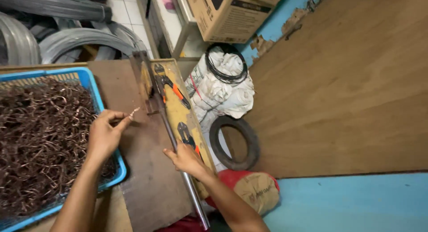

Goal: The person repeatedly picks copper wire pieces from a green basket, places them into a metal bending jig on a wooden table, and uses a long-handled lever tool to bend each piece. The finished pieces are placed into a blue basket. The process is repeated continuously throughout the clip.

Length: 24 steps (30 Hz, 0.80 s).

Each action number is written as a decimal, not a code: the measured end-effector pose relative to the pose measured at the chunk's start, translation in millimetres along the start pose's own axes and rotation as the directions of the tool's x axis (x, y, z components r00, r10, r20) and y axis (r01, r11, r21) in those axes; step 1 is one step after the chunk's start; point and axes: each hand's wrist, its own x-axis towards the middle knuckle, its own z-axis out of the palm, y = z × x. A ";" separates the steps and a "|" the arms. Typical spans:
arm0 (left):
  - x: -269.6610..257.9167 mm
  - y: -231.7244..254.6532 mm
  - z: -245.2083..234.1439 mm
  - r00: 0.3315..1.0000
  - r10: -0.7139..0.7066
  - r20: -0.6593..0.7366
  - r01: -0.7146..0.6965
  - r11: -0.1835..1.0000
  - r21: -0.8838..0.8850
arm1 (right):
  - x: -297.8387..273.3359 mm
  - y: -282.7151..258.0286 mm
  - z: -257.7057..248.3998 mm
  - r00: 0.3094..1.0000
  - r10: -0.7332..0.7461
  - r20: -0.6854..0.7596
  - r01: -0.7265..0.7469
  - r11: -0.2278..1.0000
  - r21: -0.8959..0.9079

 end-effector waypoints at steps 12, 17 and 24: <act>-52.8 6.7 -36.1 0.995 -0.084 0.045 0.080 0.993 0.089 | 1.9 -13.4 30.4 0.791 -0.375 -0.484 0.048 0.826 -0.562; -74.7 6.5 -59.2 0.997 -0.075 0.029 0.069 0.983 0.168 | -20.4 -102.1 37.2 0.793 -0.538 -0.287 0.542 0.837 -0.073; -104.3 -26.3 -94.1 0.999 -0.017 -0.042 0.026 0.973 0.228 | -17.1 -128.6 85.6 0.877 -0.460 -0.138 0.477 0.804 0.354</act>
